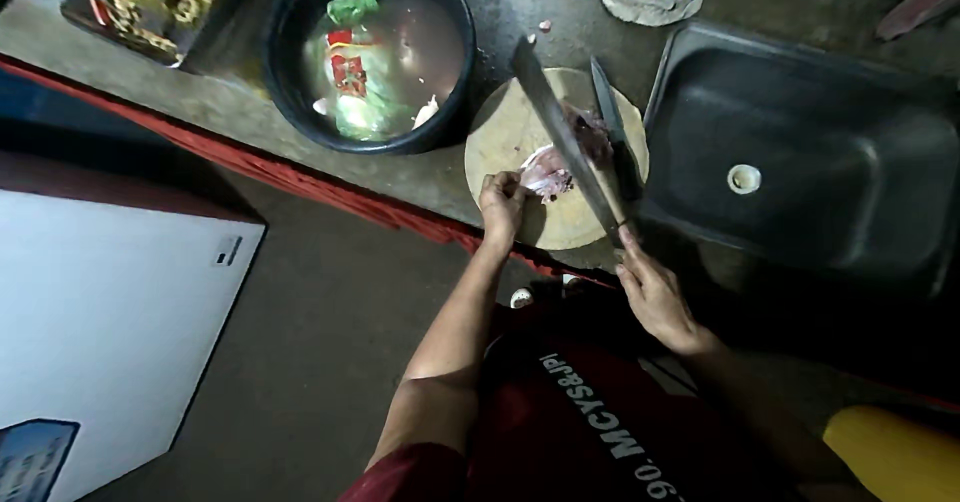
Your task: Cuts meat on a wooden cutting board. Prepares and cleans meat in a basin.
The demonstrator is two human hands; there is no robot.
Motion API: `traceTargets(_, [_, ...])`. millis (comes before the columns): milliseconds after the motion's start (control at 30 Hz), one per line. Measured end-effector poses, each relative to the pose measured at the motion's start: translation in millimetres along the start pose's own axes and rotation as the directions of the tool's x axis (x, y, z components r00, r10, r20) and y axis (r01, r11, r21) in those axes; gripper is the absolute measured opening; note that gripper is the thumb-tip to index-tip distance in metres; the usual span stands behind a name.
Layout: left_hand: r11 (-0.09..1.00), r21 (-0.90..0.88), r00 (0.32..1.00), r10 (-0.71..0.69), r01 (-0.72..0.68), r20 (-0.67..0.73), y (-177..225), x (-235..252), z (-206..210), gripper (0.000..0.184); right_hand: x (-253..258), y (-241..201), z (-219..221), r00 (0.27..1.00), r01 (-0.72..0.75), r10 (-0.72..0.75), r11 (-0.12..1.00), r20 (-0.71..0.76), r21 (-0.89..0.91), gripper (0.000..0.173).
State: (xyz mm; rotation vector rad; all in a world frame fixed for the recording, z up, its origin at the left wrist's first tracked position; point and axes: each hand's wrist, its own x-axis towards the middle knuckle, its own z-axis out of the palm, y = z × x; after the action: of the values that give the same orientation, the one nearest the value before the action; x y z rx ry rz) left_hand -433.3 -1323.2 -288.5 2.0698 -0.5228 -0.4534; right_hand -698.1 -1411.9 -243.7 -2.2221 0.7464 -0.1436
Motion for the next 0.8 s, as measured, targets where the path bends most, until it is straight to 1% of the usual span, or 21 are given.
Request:
traceTargets(33, [1.0,-0.002,1.0,0.003,-0.003,-0.004,-1,-1,0,0.022,-2,-7,-6,0.991,0.08,-0.079,0.997,-0.112,0.011,0.051])
traceTargets(67, [1.0,-0.006,1.0,0.007,-0.007,-0.006,-1,-1,0,0.021,-3,-13,-10,0.96,0.164,-0.155,0.986,-0.232,0.02,0.051])
traceTargets(100, [1.0,-0.008,1.0,0.013,-0.013,-0.007,-2,-1,1,0.021,-4,-17,-13,0.923,0.222,-0.202,0.975,-0.327,0.026,0.051])
traceTargets(133, [1.0,-0.009,1.0,0.02,-0.02,-0.011,-2,-1,1,0.021,-4,-19,-13,0.896,0.245,-0.217,0.969,-0.388,0.022,0.052])
traceTargets(167, [1.0,-0.01,1.0,0.024,-0.024,-0.015,-2,0,2,0.02,-7,-16,-11,0.896,0.228,-0.207,0.974,-0.393,0.006,0.052])
traceTargets(200, [1.0,-0.01,1.0,0.022,-0.022,-0.018,-3,0,2,0.02,-12,-10,-4,0.927,0.169,-0.165,0.985,-0.336,-0.018,0.053])
traceTargets(233, [1.0,-0.007,1.0,0.016,-0.016,-0.013,-3,1,1,0.019,-18,-4,1,0.98,0.06,-0.072,0.996,-0.187,-0.066,0.052])
traceTargets(267, [1.0,-0.001,1.0,0.014,-0.014,-0.006,-3,1,0,0.019,-19,4,5,0.998,-0.063,0.066,0.989,0.017,-0.137,0.053])
traceTargets(300, [1.0,0.016,1.0,0.017,-0.017,0.005,-3,1,-1,0.019,-16,12,8,0.969,-0.141,0.178,0.968,0.17,-0.209,0.055])
traceTargets(333, [0.999,0.041,1.0,0.019,-0.02,0.023,-2,2,-3,0.019,-14,16,10,0.943,-0.167,0.23,0.953,0.241,-0.254,0.057])
traceTargets(400, [0.994,0.108,0.997,0.006,-0.015,0.081,2,3,-8,0.022,-13,17,12,0.927,-0.18,0.258,0.943,0.273,-0.281,0.058])
traceTargets(433, [0.989,0.149,0.995,0.011,-0.026,0.104,5,4,-8,0.028,-13,16,14,0.931,-0.186,0.258,0.944,0.259,-0.273,0.058])
traceTargets(500, [0.97,0.23,0.989,0.05,-0.082,0.141,12,11,-2,0.051,-7,15,14,0.924,-0.198,0.269,0.945,0.273,-0.261,0.059])
traceTargets(533, [0.955,0.274,0.983,0.069,-0.115,0.172,13,12,4,0.059,-8,15,14,0.918,-0.202,0.273,0.946,0.289,-0.252,0.059])
traceTargets(567, [0.933,0.326,0.977,0.091,-0.152,0.195,14,14,11,0.061,-11,16,14,0.918,-0.197,0.265,0.95,0.296,-0.241,0.059])
traceTargets(633, [0.894,0.4,0.971,0.13,-0.203,0.203,14,19,23,0.053,-27,22,10,0.941,-0.148,0.202,0.967,0.272,-0.205,0.058])
traceTargets(700, [0.898,0.391,0.97,0.132,-0.203,0.202,14,23,23,0.045,-49,30,6,0.972,-0.08,0.12,0.977,0.201,-0.196,0.055])
traceTargets(733, [0.906,0.37,0.969,0.134,-0.205,0.208,13,24,21,0.042,-54,31,2,0.971,-0.079,0.123,0.975,0.203,-0.209,0.054])
traceTargets(800, [0.913,0.344,0.965,0.152,-0.221,0.215,8,25,19,0.04,-46,32,1,0.976,-0.058,0.096,0.98,0.195,-0.193,0.053])
